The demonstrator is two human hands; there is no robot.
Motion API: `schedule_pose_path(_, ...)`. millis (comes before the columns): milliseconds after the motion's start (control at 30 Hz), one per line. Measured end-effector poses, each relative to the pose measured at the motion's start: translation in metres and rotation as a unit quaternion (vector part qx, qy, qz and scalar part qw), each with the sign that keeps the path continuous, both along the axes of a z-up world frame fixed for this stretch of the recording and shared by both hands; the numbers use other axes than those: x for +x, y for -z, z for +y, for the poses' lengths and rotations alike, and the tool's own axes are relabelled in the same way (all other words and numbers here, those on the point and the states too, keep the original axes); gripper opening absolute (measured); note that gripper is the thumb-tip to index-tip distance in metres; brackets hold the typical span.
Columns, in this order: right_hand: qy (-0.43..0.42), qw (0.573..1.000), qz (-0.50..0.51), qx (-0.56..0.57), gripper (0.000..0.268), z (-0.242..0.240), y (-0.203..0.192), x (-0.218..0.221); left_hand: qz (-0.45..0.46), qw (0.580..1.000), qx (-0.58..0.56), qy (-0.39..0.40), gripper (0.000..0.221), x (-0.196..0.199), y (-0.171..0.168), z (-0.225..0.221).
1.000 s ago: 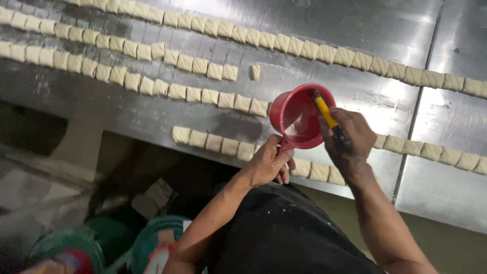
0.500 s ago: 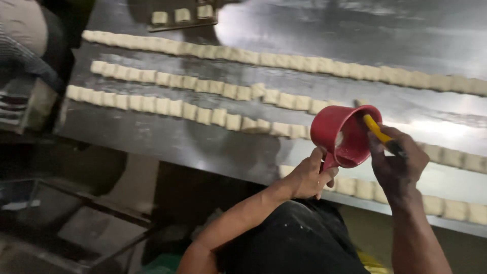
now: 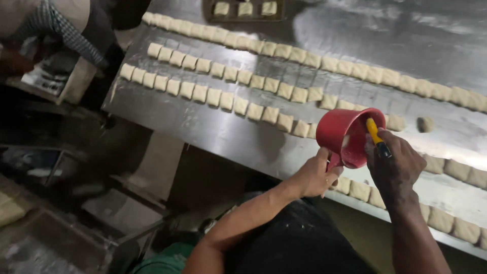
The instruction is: Apply egg wash glaze or liquid coating onto pre-cut pieces of bread dough lined up on a metal workstation table using a pastry brush.
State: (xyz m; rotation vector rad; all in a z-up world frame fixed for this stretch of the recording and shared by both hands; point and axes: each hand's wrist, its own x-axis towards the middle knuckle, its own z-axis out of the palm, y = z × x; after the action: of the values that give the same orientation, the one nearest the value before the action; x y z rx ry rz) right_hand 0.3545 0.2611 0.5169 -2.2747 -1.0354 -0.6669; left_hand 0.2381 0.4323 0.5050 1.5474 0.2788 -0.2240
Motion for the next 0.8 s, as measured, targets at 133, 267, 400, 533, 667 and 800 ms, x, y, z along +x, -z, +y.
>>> schedule_pose_path(133,0.02,0.993,0.073,0.09,0.024,0.019,0.04,0.0,0.022,0.999,0.03,-0.012,0.038,-0.01,-0.002,0.038)
schedule_pose_path(267,0.038,0.94,0.218,0.259,0.019,0.045,0.083,0.005,0.018,1.0,0.002,-0.018,0.039,-0.024,0.011,0.096)
schedule_pose_path(400,0.008,0.746,0.425,0.513,0.01,0.111,0.1,-0.007,0.006,0.995,-0.043,-0.092,0.038,-0.05,0.023,0.186)
schedule_pose_path(533,-0.046,0.556,0.597,0.577,0.017,0.198,0.147,-0.025,-0.047,0.982,-0.122,-0.134,0.039,-0.098,0.008,0.304)
schedule_pose_path(667,-0.056,0.529,0.641,0.554,0.015,0.37,0.164,-0.055,-0.031,0.974,-0.113,-0.195,0.029,-0.171,0.027,0.403)
schedule_pose_path(800,-0.068,0.533,0.685,0.492,0.024,0.547,0.184,-0.093,-0.016,0.957,-0.082,-0.277,0.025,-0.25,0.012,0.471)
